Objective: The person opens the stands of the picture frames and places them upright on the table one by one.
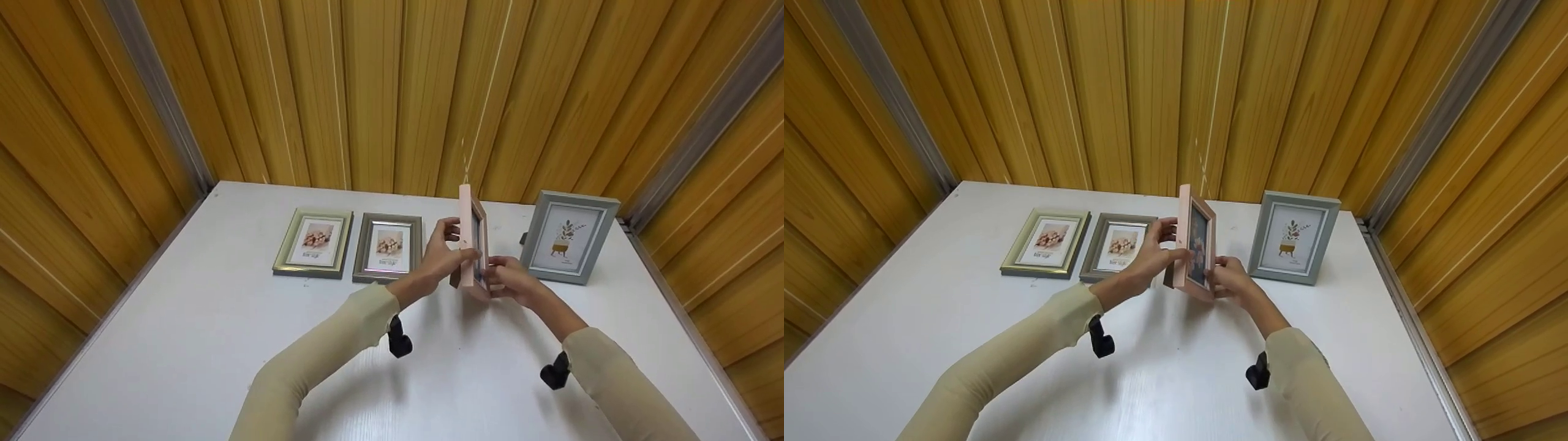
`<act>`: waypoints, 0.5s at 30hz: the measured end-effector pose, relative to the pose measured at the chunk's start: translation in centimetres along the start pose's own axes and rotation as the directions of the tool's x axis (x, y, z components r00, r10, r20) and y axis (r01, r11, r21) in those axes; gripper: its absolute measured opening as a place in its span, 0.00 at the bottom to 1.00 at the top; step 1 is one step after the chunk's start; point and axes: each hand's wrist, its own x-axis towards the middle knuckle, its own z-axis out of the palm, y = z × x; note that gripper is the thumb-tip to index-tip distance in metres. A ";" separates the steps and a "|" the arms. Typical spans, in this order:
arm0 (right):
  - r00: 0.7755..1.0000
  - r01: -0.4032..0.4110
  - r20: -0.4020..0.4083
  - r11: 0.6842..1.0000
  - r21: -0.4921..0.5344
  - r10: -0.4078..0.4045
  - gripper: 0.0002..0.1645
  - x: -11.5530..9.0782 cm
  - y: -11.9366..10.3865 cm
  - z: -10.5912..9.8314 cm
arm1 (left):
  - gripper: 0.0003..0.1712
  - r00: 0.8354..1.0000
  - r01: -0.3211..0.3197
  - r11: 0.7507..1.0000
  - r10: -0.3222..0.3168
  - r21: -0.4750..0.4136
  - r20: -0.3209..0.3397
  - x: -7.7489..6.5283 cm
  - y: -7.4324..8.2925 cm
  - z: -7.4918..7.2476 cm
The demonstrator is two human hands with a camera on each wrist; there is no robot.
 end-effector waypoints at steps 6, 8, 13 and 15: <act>0.995 0.035 0.093 0.996 0.084 -0.043 0.35 -0.4 0.5 0.0 | 0.39 0.998 0.022 0.999 -0.020 -0.035 0.061 -0.2 0.1 0.3; 0.992 0.042 0.114 0.992 0.115 -0.056 0.35 -0.3 0.4 0.1 | 0.37 0.995 0.037 0.998 -0.032 -0.055 0.090 -0.1 0.2 0.1; 0.984 0.069 0.152 0.984 0.163 -0.094 0.33 -0.2 0.3 0.3 | 0.38 0.979 0.063 0.994 -0.045 -0.086 0.196 0.3 0.2 -0.8; 0.982 0.073 0.160 0.982 0.174 -0.101 0.30 -0.3 0.3 0.4 | 0.39 0.967 0.064 0.994 -0.039 -0.091 0.252 0.4 0.2 -1.1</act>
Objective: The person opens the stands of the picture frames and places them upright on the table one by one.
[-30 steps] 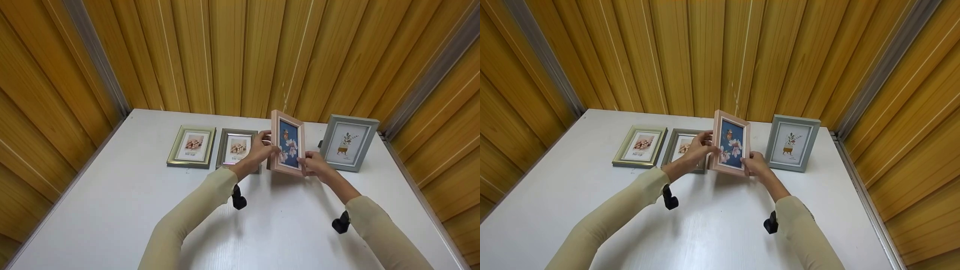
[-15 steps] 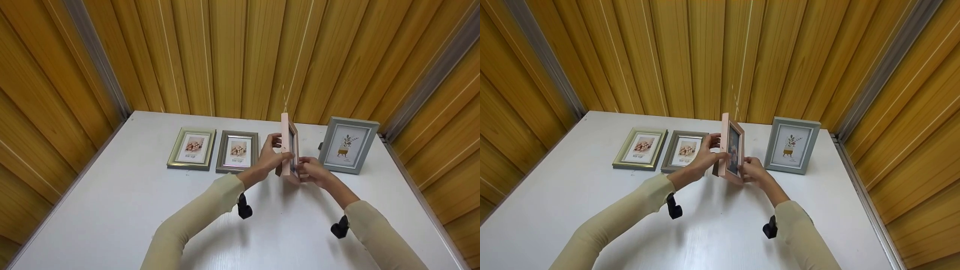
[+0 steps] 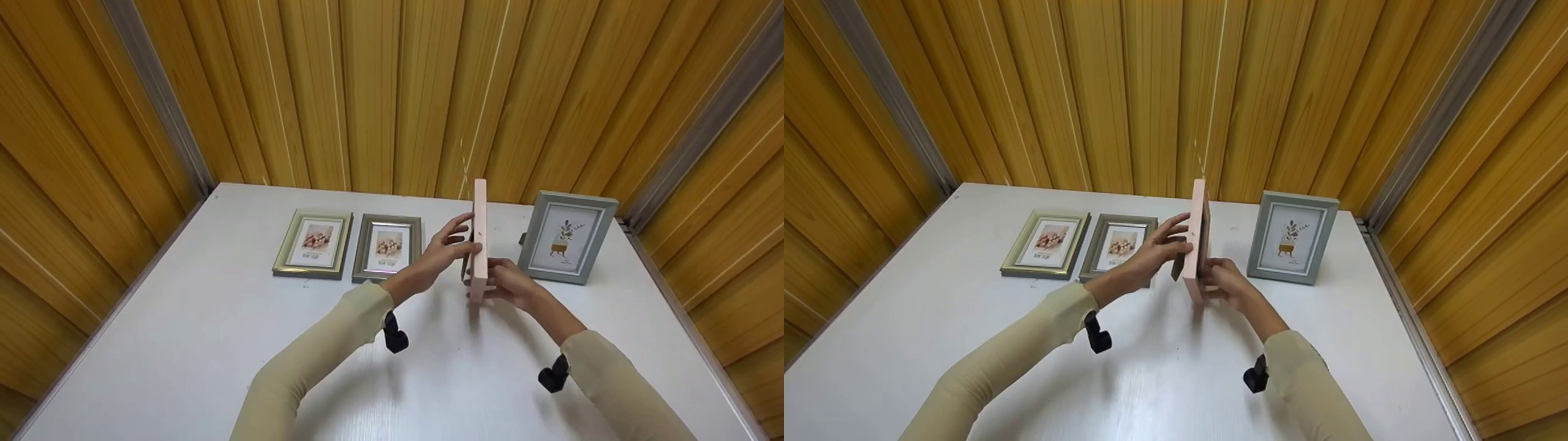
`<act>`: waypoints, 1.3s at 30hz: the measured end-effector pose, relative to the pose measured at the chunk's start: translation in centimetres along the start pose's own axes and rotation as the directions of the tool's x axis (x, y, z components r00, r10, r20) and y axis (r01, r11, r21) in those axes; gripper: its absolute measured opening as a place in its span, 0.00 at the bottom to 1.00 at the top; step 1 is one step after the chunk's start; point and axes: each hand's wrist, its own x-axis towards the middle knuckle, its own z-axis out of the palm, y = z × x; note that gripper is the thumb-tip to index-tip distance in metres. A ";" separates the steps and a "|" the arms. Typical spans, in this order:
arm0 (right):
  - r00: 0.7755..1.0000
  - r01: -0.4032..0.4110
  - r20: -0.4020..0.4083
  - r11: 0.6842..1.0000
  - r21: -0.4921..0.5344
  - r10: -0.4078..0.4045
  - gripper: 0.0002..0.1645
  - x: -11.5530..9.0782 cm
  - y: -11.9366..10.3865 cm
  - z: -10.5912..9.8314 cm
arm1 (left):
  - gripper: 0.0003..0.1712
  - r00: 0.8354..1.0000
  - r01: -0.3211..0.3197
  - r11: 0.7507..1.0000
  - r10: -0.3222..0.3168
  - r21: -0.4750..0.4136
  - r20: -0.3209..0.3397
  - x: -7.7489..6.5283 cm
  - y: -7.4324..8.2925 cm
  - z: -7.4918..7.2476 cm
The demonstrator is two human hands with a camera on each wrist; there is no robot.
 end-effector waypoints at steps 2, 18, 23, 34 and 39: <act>1.000 0.007 0.017 1.000 -0.001 -0.007 0.29 -0.1 0.0 0.1 | 0.39 0.999 -0.011 1.000 0.012 -0.012 0.053 0.0 0.0 -0.4; 0.999 -0.035 -0.020 0.999 0.030 0.036 0.32 0.0 0.1 0.7 | 0.43 0.988 0.041 0.998 -0.046 0.038 0.151 -0.6 0.4 -1.9; 0.998 -0.054 -0.025 0.996 0.070 0.056 0.31 -0.1 0.2 0.8 | 0.36 0.990 0.039 0.997 -0.049 0.072 0.136 -0.6 0.6 -2.1; 0.998 -0.057 0.003 0.996 0.074 0.057 0.35 -0.1 0.2 0.5 | 0.24 0.996 0.025 0.996 -0.032 0.081 0.088 -0.5 0.1 -2.9; 0.998 -0.060 0.008 0.995 0.085 0.060 0.35 -0.3 0.3 0.2 | 0.23 0.995 0.010 0.998 -0.017 0.067 0.097 -0.5 0.2 -3.3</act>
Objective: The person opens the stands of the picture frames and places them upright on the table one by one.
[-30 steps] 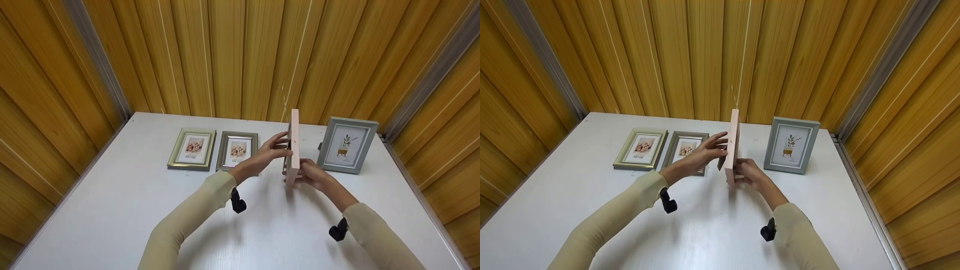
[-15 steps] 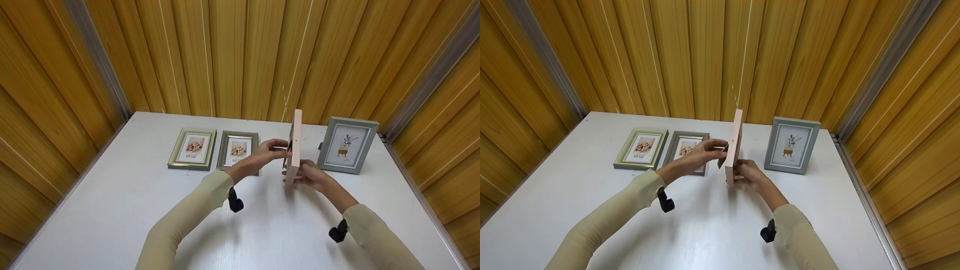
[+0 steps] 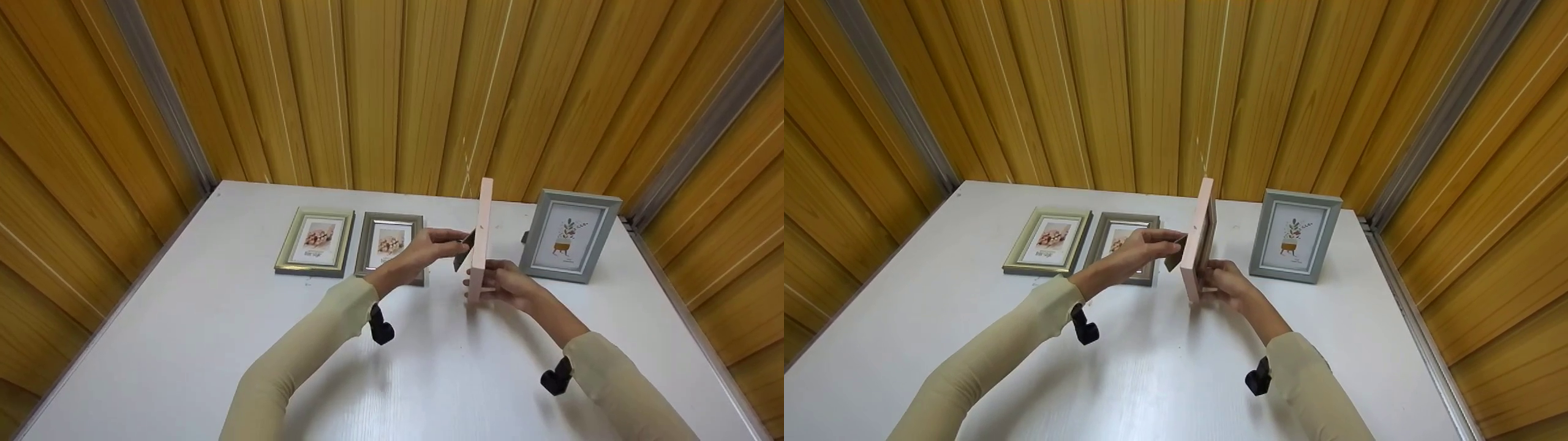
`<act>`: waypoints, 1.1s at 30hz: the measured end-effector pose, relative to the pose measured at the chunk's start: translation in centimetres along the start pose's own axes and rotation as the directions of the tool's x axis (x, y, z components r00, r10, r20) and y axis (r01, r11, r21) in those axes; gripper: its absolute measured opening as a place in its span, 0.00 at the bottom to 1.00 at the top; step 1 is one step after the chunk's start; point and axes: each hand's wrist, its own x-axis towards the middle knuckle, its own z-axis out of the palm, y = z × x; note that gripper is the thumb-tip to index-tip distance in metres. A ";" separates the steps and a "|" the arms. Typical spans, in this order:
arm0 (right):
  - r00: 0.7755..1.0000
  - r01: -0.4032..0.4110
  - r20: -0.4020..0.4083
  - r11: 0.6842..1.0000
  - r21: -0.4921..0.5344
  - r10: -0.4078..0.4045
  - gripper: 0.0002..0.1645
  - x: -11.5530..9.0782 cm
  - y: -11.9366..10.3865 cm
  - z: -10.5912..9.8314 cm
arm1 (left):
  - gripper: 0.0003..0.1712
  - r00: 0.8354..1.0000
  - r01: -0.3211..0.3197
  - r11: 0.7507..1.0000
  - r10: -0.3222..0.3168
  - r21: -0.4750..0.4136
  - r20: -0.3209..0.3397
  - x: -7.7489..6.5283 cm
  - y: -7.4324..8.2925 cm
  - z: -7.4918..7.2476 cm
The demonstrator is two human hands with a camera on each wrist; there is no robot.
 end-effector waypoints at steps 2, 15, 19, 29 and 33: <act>1.000 -0.001 -0.003 1.000 0.000 0.001 0.35 -0.1 -0.1 -0.1 | 0.22 1.000 -0.004 1.000 0.004 0.000 0.004 0.1 0.0 -0.2; 0.999 0.024 0.037 0.999 -0.028 -0.023 0.37 0.0 -0.5 -0.4 | 0.23 1.000 0.003 1.000 -0.004 -0.010 -0.031 0.2 -0.2 -1.4; 0.997 0.030 0.073 0.999 -0.032 -0.027 0.37 -0.1 -0.5 -0.5 | 0.23 1.000 -0.008 1.000 0.007 -0.023 -0.028 0.2 -0.4 -1.7; 0.999 0.014 0.044 0.999 -0.045 -0.012 0.36 -0.1 -0.1 -0.6 | 0.22 0.999 -0.006 1.000 0.007 0.027 -0.036 0.1 -0.7 -1.8; 1.000 0.019 0.022 0.999 -0.049 -0.018 0.34 0.1 0.6 -0.5 | 0.20 0.998 -0.036 0.996 0.040 0.077 -0.052 0.2 -1.0 -1.6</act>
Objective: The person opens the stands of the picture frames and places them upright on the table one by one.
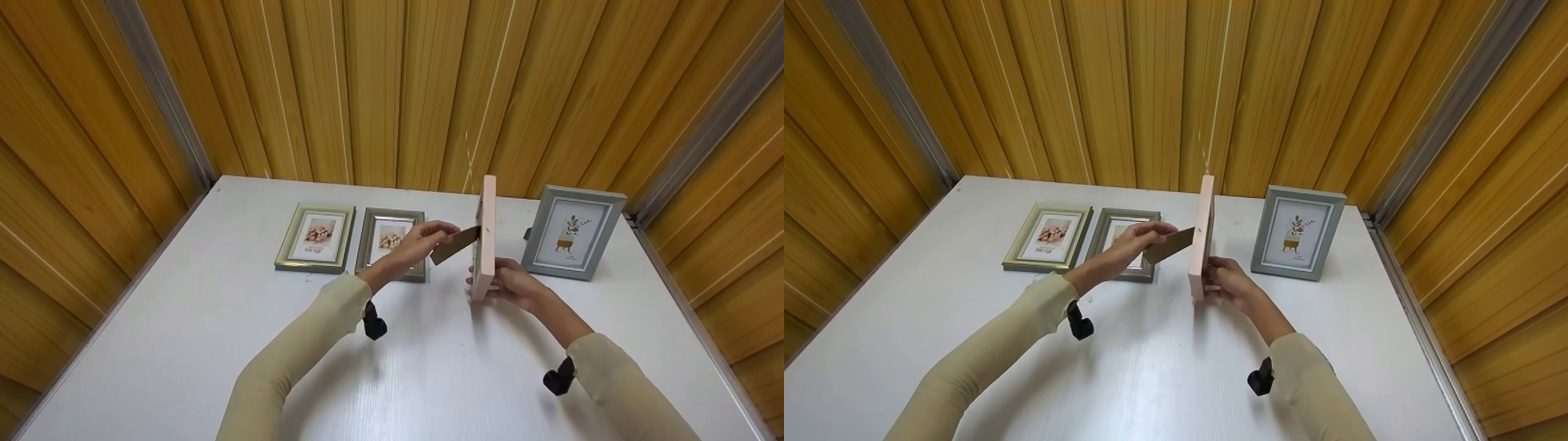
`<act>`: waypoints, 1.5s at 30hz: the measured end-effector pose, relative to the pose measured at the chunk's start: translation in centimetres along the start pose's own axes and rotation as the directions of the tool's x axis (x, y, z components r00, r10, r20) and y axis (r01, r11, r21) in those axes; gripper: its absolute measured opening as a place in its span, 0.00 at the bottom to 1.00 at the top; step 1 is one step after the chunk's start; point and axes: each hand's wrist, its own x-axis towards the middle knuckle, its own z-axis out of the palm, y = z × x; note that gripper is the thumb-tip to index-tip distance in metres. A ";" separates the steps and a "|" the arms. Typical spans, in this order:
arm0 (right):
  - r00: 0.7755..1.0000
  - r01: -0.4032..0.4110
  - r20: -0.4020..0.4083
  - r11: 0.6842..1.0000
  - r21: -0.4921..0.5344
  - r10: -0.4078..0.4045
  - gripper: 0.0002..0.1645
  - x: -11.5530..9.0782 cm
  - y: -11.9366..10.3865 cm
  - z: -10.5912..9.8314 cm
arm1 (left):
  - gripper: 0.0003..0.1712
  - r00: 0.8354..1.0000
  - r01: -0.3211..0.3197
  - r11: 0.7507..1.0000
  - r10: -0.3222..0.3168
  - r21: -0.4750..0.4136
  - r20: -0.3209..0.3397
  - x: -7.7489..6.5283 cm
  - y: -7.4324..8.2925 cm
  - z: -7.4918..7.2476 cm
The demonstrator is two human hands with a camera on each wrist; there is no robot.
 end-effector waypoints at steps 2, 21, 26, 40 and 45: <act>1.000 0.003 -0.022 1.000 -0.010 -0.003 0.32 0.1 0.3 0.0 | 0.19 0.999 -0.031 0.999 0.031 0.029 -0.009 0.1 0.1 0.1; 0.959 0.037 -0.280 0.997 -0.070 -0.055 0.45 0.4 -0.7 -0.3 | 0.28 0.973 -0.032 0.993 0.057 0.115 -0.225 1.0 1.1 -0.2; 0.930 0.070 -0.353 0.992 -0.101 -0.102 0.45 0.5 -1.0 -0.4 | 0.26 0.963 -0.047 0.995 0.069 0.090 -0.261 1.1 1.0 -0.4; 0.755 0.160 -0.565 0.930 -0.332 -0.332 0.34 1.0 -1.8 0.5 | 0.25 0.922 -0.116 0.969 0.186 0.216 -0.339 2.6 0.1 -0.2; 0.737 0.147 -0.580 0.920 -0.362 -0.346 0.29 1.2 -2.0 0.1 | 0.25 0.900 -0.141 0.954 0.235 0.265 -0.367 3.5 -0.5 0.0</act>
